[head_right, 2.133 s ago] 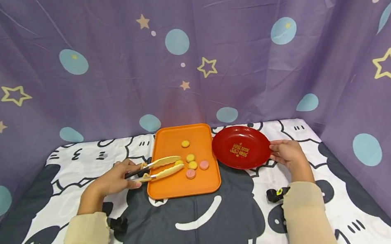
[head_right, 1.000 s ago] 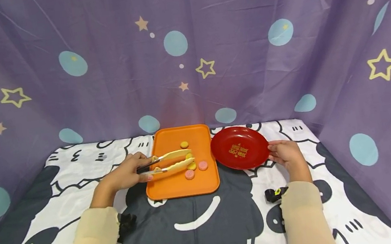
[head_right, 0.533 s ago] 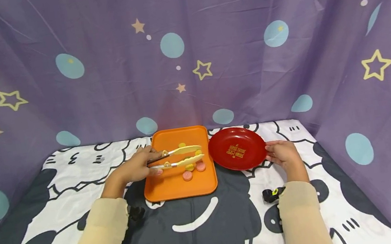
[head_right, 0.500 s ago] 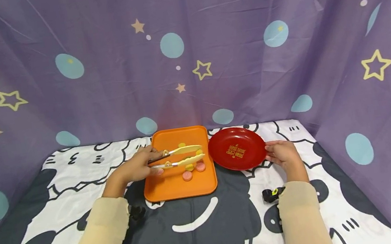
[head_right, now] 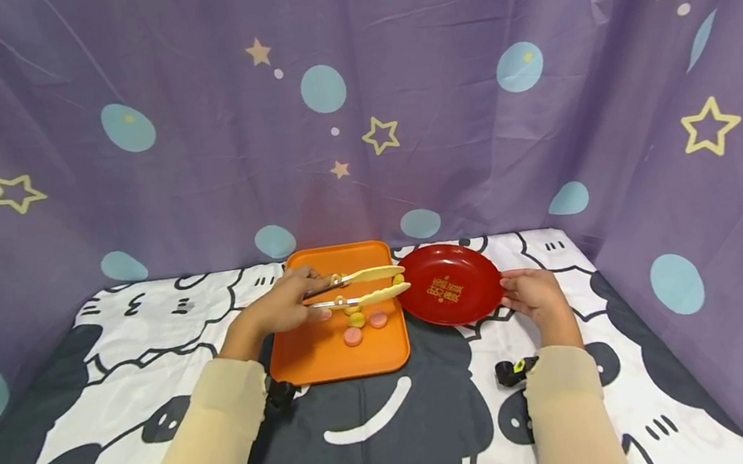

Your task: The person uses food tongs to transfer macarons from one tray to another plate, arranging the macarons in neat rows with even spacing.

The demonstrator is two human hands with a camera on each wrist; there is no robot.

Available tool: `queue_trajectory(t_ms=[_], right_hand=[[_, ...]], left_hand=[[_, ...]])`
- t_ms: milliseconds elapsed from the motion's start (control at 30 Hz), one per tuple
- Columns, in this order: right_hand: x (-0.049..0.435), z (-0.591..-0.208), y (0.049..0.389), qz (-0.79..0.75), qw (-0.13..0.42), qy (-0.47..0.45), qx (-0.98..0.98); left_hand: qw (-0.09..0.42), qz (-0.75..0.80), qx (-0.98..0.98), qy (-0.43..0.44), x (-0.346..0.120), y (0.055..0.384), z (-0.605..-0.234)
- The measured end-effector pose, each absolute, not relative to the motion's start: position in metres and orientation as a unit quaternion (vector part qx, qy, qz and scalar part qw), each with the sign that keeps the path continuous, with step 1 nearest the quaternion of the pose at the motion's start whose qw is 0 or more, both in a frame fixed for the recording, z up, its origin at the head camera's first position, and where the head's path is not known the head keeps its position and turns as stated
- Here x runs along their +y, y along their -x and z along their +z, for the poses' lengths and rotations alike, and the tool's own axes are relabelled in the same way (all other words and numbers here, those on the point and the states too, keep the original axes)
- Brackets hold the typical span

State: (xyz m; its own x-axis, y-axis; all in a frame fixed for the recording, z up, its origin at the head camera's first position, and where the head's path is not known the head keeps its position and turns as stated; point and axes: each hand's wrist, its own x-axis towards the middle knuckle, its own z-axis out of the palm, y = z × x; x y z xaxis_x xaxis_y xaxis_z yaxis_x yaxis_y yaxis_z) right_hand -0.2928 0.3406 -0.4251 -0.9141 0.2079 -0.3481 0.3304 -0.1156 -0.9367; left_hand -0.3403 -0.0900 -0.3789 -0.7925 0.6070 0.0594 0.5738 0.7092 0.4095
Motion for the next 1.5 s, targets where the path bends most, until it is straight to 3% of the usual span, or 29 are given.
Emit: queue_trajectory(t_ms=[667,1500], right_hand=[[0.339,-0.426,0.295,-0.715,0.042,-0.202,0.668],[0.340,-0.426,0.293,-0.706,0.043,-0.214,0.674]], left_hand=[[0.042,0.199,0.926,-0.317,-0.073,0.342,-0.375],[0.025,0.166,0.944,-0.283,-0.135,0.351,-0.381]])
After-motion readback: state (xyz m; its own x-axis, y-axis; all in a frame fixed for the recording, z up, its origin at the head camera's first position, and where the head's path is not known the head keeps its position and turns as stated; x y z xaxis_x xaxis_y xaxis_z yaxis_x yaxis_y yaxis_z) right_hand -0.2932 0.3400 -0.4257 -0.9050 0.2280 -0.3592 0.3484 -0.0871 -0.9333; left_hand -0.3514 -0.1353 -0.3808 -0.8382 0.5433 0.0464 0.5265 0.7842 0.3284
